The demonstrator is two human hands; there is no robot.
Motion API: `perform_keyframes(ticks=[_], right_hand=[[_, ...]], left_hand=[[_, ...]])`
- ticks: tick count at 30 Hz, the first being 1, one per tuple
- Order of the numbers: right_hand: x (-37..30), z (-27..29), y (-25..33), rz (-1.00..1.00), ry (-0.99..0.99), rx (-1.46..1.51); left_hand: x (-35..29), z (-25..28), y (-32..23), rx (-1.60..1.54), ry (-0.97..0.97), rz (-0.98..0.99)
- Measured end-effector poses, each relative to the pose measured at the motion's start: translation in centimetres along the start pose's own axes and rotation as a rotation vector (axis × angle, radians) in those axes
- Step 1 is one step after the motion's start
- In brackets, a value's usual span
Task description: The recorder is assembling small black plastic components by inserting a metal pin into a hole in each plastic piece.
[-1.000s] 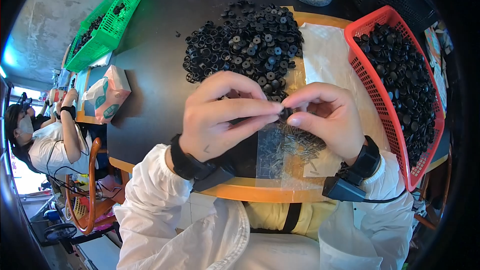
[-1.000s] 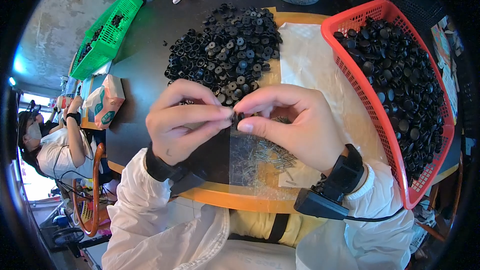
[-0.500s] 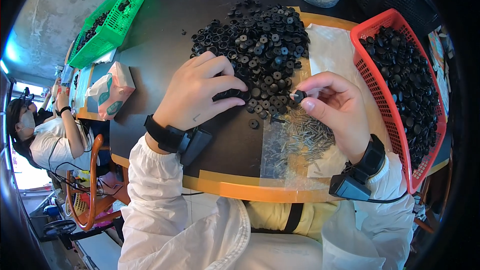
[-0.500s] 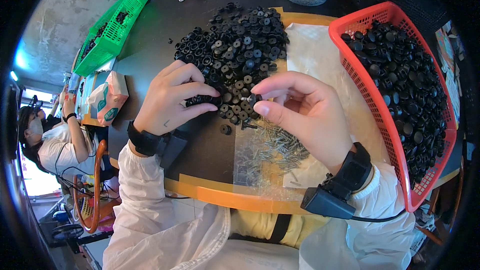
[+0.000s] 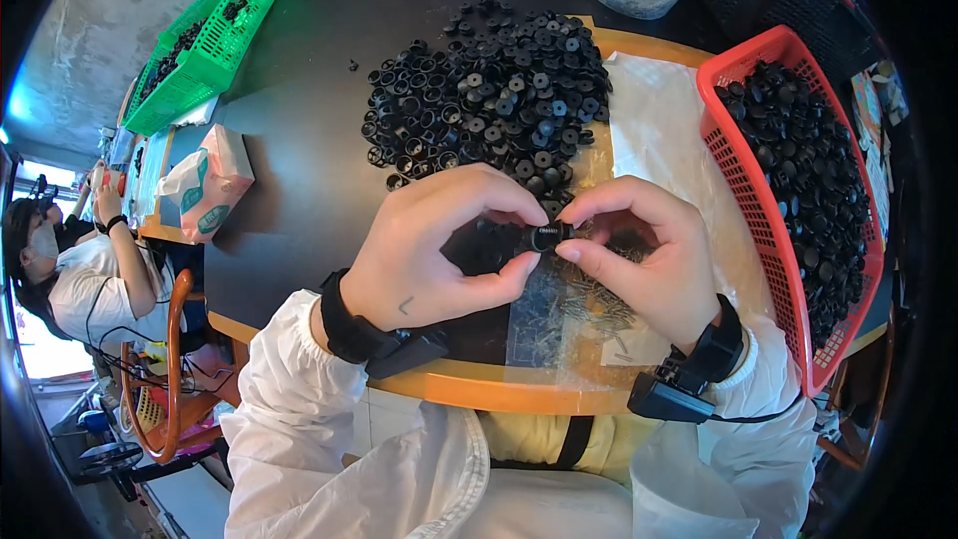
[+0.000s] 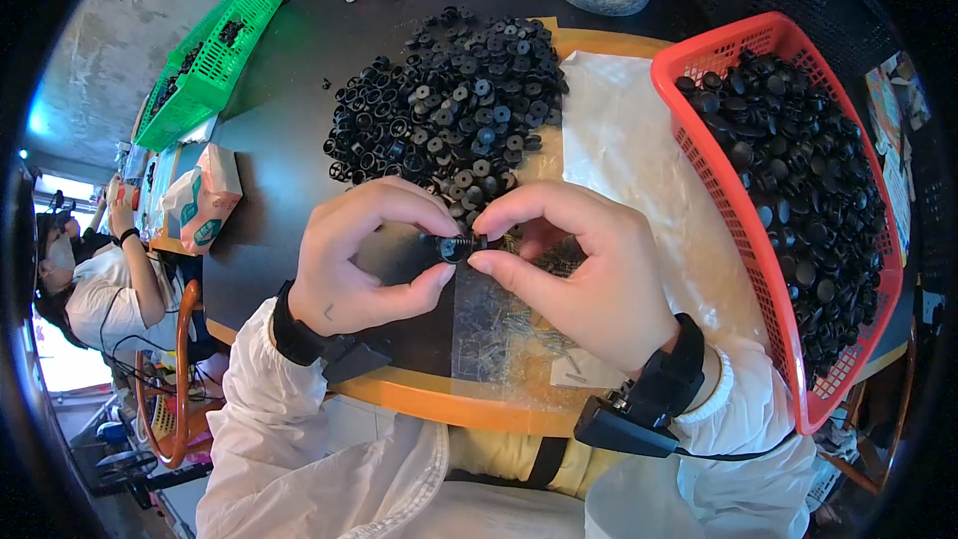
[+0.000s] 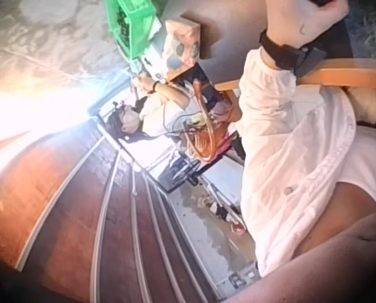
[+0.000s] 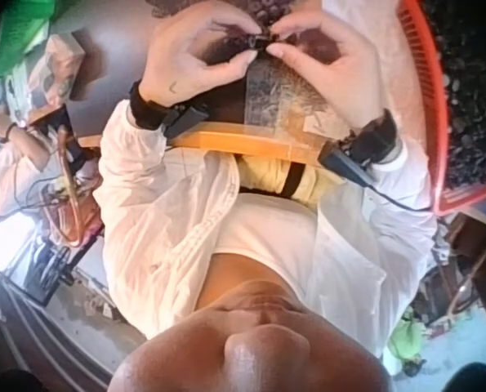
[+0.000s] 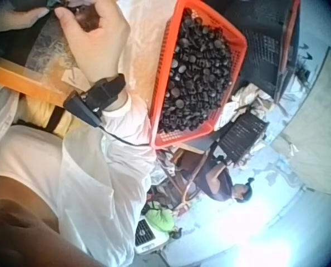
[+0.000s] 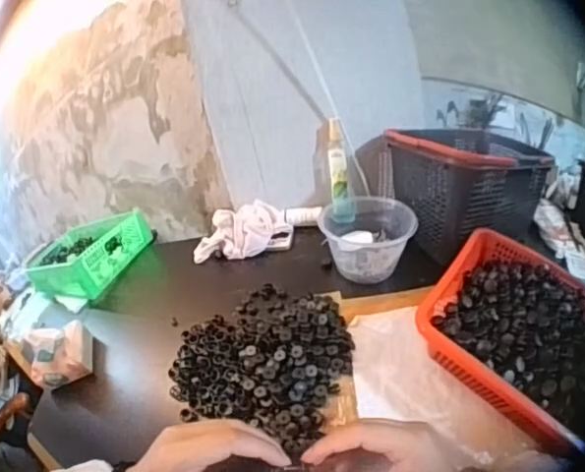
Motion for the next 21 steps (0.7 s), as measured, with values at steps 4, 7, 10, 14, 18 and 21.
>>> perform_keyframes(ticks=[4, 7, 10, 14, 18, 21], right_hand=[[-0.03, 0.13, 0.24, 0.075, -0.019, -0.123], [-0.03, 0.13, 0.44, 0.125, -0.029, -0.176], [-0.04, 0.07, 0.53, 0.136, -0.045, -0.179], [-0.01, 0.22, 0.43, 0.143, -0.042, -0.196], [0.06, 0.14, 0.75, 0.15, -0.035, -0.212], [0.11, 0.2, 0.71, 0.161, -0.037, -0.197]], left_hand=[[-0.29, -0.3, 0.79, -0.165, -0.045, 0.062], [-0.29, -0.16, 0.76, -0.097, -0.025, 0.021], [-0.48, -0.2, 0.8, -0.102, -0.034, 0.028], [-0.26, -0.47, 0.73, -0.077, -0.027, 0.006], [-0.31, -0.28, 0.59, -0.049, -0.04, -0.013], [-0.23, -0.29, 0.74, -0.039, -0.044, -0.012]])
Point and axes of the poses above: each hand's wrist, its own x-axis towards the middle knuckle, its own z-axis out of the back of the hand, y = z × x, the point moved 3 cm from there along x, towards the middle knuckle, and after that the axes turned 5 degrees about y, right-handed, at the moved point
